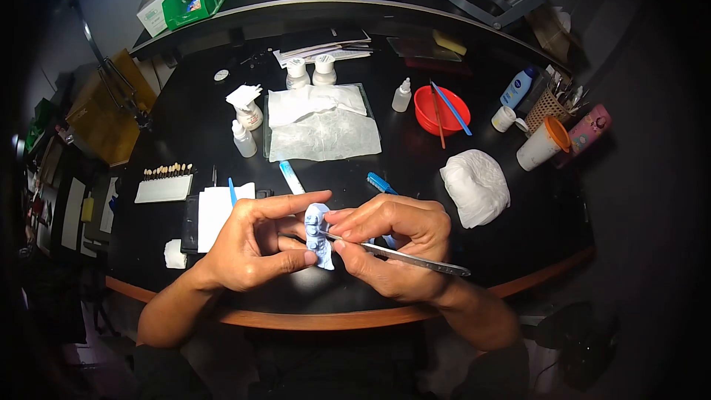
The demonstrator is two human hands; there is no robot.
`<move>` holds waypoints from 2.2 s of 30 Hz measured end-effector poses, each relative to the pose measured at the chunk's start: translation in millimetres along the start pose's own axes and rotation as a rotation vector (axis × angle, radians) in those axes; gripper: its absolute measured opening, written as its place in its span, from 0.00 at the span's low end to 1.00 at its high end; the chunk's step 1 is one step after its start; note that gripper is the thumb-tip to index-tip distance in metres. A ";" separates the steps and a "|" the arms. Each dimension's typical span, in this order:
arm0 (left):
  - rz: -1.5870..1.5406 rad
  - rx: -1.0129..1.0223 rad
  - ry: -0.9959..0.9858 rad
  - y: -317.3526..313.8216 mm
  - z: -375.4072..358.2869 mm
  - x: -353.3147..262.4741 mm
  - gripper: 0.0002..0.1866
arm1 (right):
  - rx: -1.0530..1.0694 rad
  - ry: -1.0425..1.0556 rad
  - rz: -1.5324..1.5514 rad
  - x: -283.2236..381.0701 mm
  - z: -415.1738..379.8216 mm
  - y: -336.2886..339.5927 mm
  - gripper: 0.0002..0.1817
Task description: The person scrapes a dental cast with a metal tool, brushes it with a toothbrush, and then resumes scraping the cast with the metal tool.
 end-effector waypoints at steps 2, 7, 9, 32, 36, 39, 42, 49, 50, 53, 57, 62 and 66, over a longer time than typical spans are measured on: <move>-0.070 0.034 0.049 0.1 -0.8 4.4 0.37 | -0.022 -0.002 0.015 2.0 0.3 1.8 0.07; -0.097 0.052 0.081 -0.5 0.1 8.2 0.37 | -0.042 0.042 -0.056 7.8 0.4 3.9 0.07; -0.092 0.052 0.074 -0.5 0.2 8.6 0.36 | -0.043 0.066 -0.098 9.0 0.0 2.7 0.07; -0.043 0.011 0.056 -0.2 -0.8 6.3 0.36 | -0.030 0.060 -0.175 10.8 -1.3 0.5 0.08; -0.062 0.014 0.061 -0.8 0.2 4.0 0.37 | -0.011 0.077 -0.157 10.7 -0.2 0.5 0.07; -0.096 -0.012 0.035 -1.3 1.9 2.9 0.36 | -0.031 0.081 -0.125 11.3 -0.2 2.7 0.07; -0.085 -0.032 0.020 -0.3 2.4 0.9 0.35 | -0.018 0.082 -0.161 13.8 -0.9 0.7 0.07; -0.026 -0.102 -0.041 5.5 2.8 -3.0 0.34 | -0.030 0.131 -0.194 16.1 -3.9 -2.6 0.08; -0.008 -0.104 -0.051 6.2 2.8 -3.0 0.34 | -0.035 0.132 -0.196 15.8 -4.1 -2.6 0.08; 0.042 -0.124 -0.096 6.9 2.4 -4.7 0.33 | -0.045 0.131 -0.208 15.7 -5.2 -2.0 0.08; 0.087 -0.159 -0.118 7.2 1.7 -8.3 0.33 | -0.069 0.144 -0.227 16.0 -5.8 -1.2 0.08; 0.105 -0.172 -0.135 7.3 0.8 -10.4 0.33 | -0.078 0.151 -0.255 15.5 -7.2 -0.5 0.08; 0.126 -0.195 -0.145 8.6 0.3 -10.0 0.33 | -0.078 0.155 -0.268 15.9 -8.0 -2.7 0.08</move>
Point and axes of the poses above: each hand's wrist, its own z-axis towards the middle knuckle, its own y-axis out of the back of the hand, x = y × z, the point moved 9 cm from there along z, towards the middle knuckle, and after that the axes turned 6 degrees about -z, right-handed, at the moved point
